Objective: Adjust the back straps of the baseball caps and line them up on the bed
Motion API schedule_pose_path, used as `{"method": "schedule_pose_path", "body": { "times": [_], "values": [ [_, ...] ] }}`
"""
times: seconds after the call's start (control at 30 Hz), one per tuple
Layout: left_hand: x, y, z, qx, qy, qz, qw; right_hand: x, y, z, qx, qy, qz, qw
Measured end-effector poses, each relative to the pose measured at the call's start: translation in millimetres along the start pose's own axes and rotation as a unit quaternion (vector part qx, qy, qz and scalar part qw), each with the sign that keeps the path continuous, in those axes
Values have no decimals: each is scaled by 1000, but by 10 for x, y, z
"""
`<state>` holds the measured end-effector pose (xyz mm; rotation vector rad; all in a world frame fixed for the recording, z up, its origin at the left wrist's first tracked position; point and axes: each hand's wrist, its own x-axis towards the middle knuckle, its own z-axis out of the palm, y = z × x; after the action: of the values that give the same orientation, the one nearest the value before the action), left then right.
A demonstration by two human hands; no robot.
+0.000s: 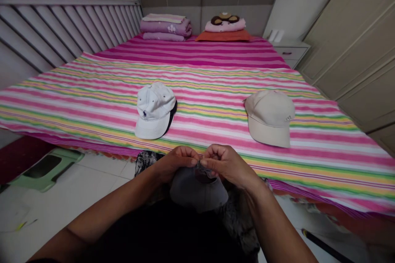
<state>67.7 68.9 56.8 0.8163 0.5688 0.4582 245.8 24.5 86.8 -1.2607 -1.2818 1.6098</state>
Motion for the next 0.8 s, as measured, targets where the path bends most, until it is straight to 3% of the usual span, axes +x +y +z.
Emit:
{"method": "schedule_pose_path", "body": {
  "times": [0.2,0.63,0.7,0.73,0.8],
  "values": [
    [12,-3,-14,-21,19,17,999,-84,1,45,-59,107,-71,990],
    [12,-8,0,-29,8,23,999,-42,-6,153,-81,87,-100,988],
    [16,-18,-10,-31,11,29,999,-58,5,162,-157,134,-149,967],
    [19,-24,-15,-33,14,33,999,-70,14,169,-211,175,-189,943],
    [28,-37,-22,-39,21,39,998,-96,35,196,-339,262,-282,858]
  ]
}}
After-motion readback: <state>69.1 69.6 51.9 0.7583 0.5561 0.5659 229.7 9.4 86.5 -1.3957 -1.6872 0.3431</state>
